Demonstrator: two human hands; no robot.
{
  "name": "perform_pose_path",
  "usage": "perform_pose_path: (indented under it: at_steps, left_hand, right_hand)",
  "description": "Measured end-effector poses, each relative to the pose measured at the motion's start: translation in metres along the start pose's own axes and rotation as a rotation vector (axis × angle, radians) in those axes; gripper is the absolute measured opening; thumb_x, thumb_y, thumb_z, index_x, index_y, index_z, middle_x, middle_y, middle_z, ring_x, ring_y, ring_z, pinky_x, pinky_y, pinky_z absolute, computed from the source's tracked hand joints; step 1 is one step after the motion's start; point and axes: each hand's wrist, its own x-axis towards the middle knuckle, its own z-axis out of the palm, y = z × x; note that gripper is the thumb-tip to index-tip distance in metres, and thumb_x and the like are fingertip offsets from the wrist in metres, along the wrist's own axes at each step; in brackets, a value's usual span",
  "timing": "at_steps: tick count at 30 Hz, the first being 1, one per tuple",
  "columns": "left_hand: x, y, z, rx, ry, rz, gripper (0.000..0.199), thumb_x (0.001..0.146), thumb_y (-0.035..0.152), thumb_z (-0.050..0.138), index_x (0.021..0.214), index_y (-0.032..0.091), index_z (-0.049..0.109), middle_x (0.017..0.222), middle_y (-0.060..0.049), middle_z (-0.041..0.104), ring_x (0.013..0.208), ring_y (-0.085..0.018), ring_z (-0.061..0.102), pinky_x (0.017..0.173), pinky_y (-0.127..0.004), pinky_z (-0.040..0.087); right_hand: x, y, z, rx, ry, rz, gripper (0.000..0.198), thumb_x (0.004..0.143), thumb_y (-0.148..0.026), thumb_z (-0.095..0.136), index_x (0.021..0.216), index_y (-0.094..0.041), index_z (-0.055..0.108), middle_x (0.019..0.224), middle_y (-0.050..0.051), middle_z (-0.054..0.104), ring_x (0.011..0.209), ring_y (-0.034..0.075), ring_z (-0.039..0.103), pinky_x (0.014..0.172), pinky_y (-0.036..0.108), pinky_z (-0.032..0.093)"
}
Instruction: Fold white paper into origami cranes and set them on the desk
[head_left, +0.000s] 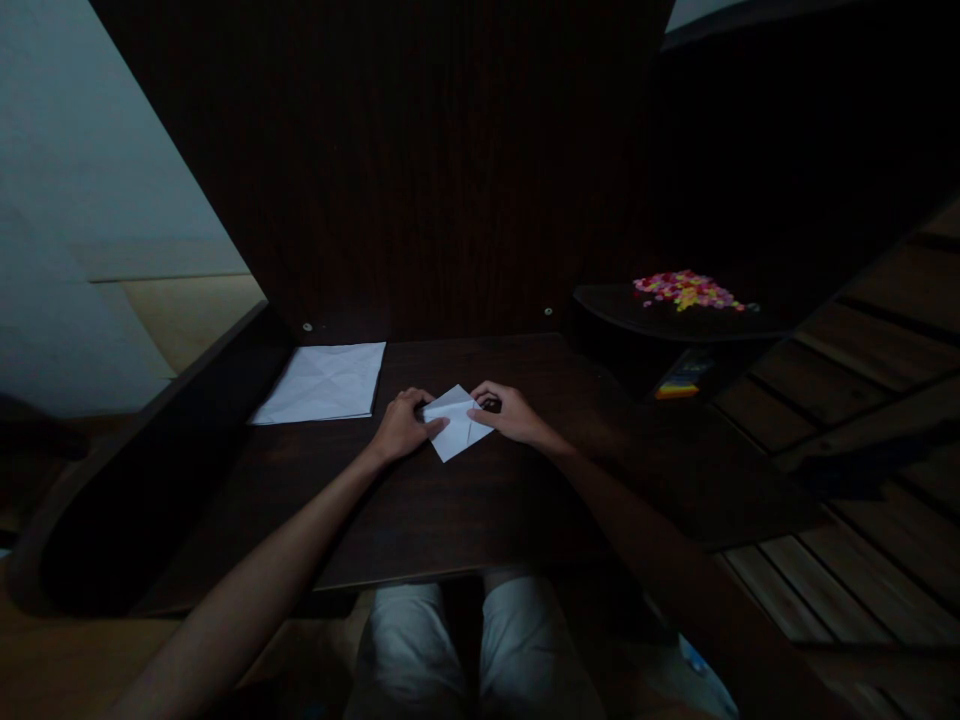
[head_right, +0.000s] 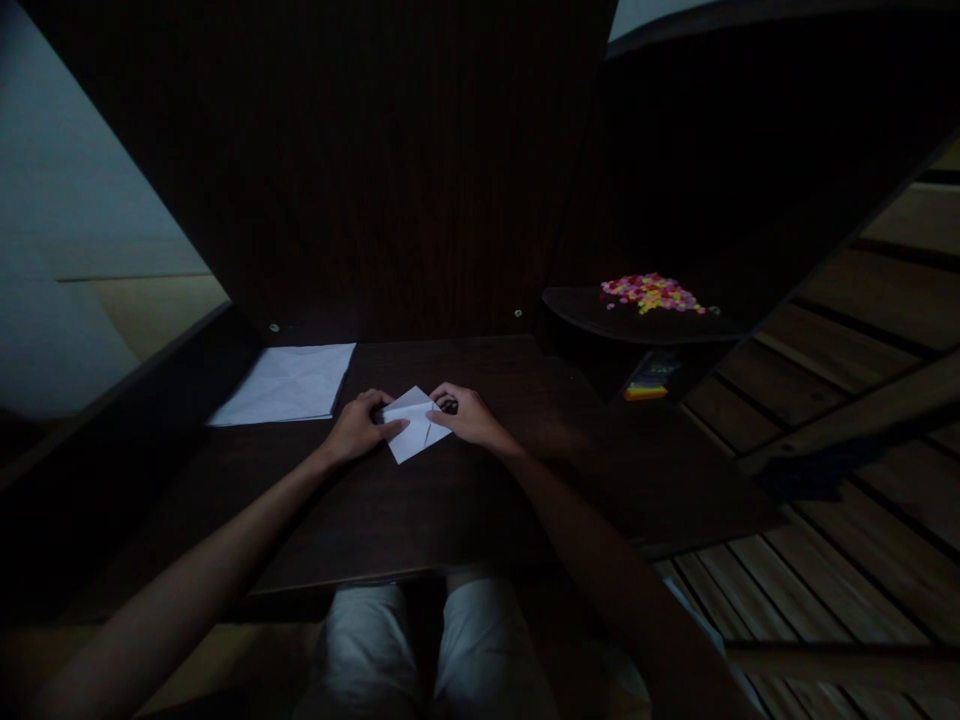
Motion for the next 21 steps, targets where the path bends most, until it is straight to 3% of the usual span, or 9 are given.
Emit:
perform_pose_path:
  at_steps: [5,13,17,21]
  left_hand:
    - [-0.0007,0.0041,-0.0012,-0.245,-0.052,-0.028,0.026,0.069,0.039,0.067,0.079,0.016,0.061,0.076,0.000,0.065,0.067,-0.016,0.058,0.061,-0.026,0.046]
    - [0.0010,0.0010,-0.0017,-0.511,-0.093,-0.061,0.035,0.070,0.046,0.068,0.086,0.015,0.070,0.083,-0.004,0.071,0.076,-0.019,0.064,0.069,-0.029,0.051]
    - [0.0012,0.0021,-0.0027,-0.564,0.045,-0.112,0.036,0.068,0.045,0.070,0.086,0.013,0.072,0.081,-0.005,0.071,0.073,-0.020,0.064,0.067,-0.031,0.052]
    - [0.0021,0.0045,-0.0060,-0.631,0.238,-0.185,0.041,0.068,0.044,0.070,0.092,0.012,0.071,0.088,-0.007,0.072,0.069,-0.021,0.065,0.062,-0.034,0.055]
  right_hand:
    - [-0.0007,-0.0015,0.0007,0.032,-0.035,0.026,0.022,0.069,-0.028,0.069,0.087,-0.016,0.063,0.083,0.002,0.066,0.075,0.015,0.059,0.070,0.028,0.046]
    - [-0.0015,-0.0060,-0.0057,-0.143,0.076,-0.015,0.017,0.072,-0.032,0.067,0.079,-0.016,0.066,0.077,0.001,0.064,0.071,0.016,0.056,0.067,0.029,0.042]
    - [-0.0010,-0.0083,-0.0076,-0.197,0.230,-0.082,0.024,0.069,-0.033,0.070,0.089,-0.020,0.066,0.087,0.003,0.063,0.080,0.018,0.055,0.072,0.031,0.044]
    - [-0.0008,-0.0081,-0.0084,-0.205,0.279,-0.097,0.041,0.068,-0.033,0.071,0.107,-0.024,0.060,0.106,0.006,0.060,0.094,0.021,0.054,0.075,0.033,0.045]
